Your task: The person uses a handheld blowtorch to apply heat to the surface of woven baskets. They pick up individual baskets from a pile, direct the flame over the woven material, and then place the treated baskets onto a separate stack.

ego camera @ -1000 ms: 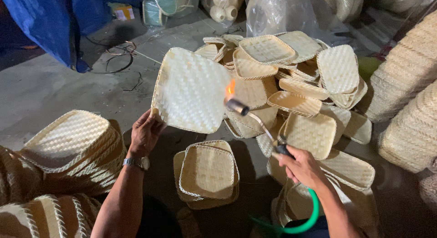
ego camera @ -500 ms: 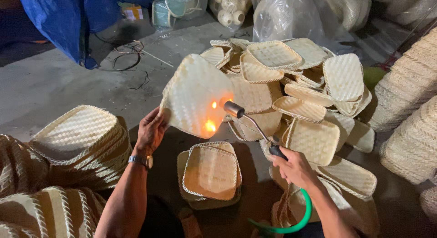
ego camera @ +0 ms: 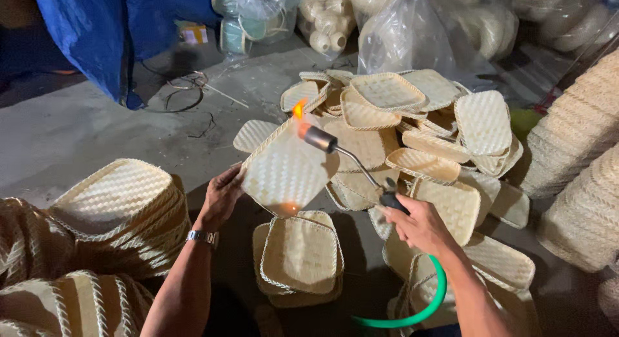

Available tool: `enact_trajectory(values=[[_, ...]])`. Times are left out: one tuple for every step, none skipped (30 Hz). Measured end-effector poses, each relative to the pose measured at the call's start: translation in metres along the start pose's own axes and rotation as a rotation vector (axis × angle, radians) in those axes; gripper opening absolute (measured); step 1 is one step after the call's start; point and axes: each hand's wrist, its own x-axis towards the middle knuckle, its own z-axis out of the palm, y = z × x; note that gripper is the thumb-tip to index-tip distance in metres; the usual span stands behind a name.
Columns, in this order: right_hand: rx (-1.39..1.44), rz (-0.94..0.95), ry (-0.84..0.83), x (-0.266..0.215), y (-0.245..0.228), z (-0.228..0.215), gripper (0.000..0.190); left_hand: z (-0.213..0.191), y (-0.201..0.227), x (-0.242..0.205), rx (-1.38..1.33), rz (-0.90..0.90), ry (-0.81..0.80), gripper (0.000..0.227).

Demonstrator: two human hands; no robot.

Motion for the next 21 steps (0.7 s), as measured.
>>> enact_trajectory(values=[[0.08,0.015,0.043,-0.001,0.006,0.001,0.021,-0.001,0.004,-0.002,-0.054,-0.012,-0.022,0.043],[0.159,0.029,0.087,-0.002,0.016,0.002,0.021,-0.003,0.008,-0.006,-0.11,-0.021,-0.046,0.043],[0.238,0.042,0.131,0.0,0.027,0.004,0.02,-0.002,0.012,-0.009,-0.165,-0.031,-0.07,0.043],[0.345,0.055,0.189,0.004,0.039,0.01,0.019,0.0,0.015,-0.011,-0.192,-0.039,-0.076,0.043],[0.453,0.068,0.247,0.012,0.051,0.017,0.019,0.002,0.019,-0.013,-0.219,-0.048,-0.082,0.043],[0.563,0.081,0.306,0.02,0.061,0.021,0.021,0.005,0.022,-0.014,-0.243,-0.059,-0.091,0.043],[0.651,0.049,0.326,0.029,0.069,0.024,0.02,0.01,0.024,-0.014,-0.285,-0.055,-0.112,0.045],[0.739,0.018,0.342,0.036,0.075,0.028,0.021,0.016,0.024,-0.017,-0.327,-0.052,-0.129,0.046],[0.826,-0.013,0.356,0.04,0.079,0.031,0.021,0.022,0.024,-0.019,-0.369,-0.049,-0.147,0.047],[0.857,0.021,0.374,0.046,0.08,0.033,0.021,0.026,0.023,-0.018,-0.392,-0.055,-0.166,0.048],[0.889,0.055,0.392,0.054,0.078,0.036,0.02,0.032,0.022,-0.017,-0.415,-0.062,-0.184,0.05],[0.92,0.093,0.412,0.058,0.079,0.038,0.019,0.036,0.019,-0.019,-0.439,-0.072,-0.202,0.052],[0.966,0.097,0.418,0.06,0.081,0.041,0.02,0.039,0.015,-0.021,-0.439,-0.074,-0.204,0.053],[1.011,0.098,0.425,0.064,0.083,0.043,0.021,0.043,0.012,-0.022,-0.439,-0.072,-0.208,0.054],[1.055,0.099,0.431,0.069,0.085,0.044,0.023,0.048,0.009,-0.022,-0.439,-0.07,-0.212,0.055],[1.12,0.047,0.385,0.072,0.089,0.044,0.025,0.051,0.005,-0.023,-0.438,-0.087,-0.211,0.055],[1.183,-0.006,0.338,0.074,0.093,0.044,0.028,0.054,0.002,-0.023,-0.436,-0.103,-0.21,0.055],[1.247,-0.059,0.289,0.075,0.095,0.045,0.032,0.055,-0.002,-0.023,-0.432,-0.12,-0.209,0.055],[1.223,-0.038,0.305,0.076,0.095,0.045,0.028,0.055,-0.007,-0.023,-0.46,-0.121,-0.24,0.054],[1.199,-0.014,0.321,0.076,0.093,0.047,0.025,0.055,-0.012,-0.026,-0.487,-0.124,-0.27,0.054],[1.176,0.01,0.337,0.075,0.09,0.046,0.023,0.054,-0.016,-0.027,-0.515,-0.128,-0.3,0.054]])
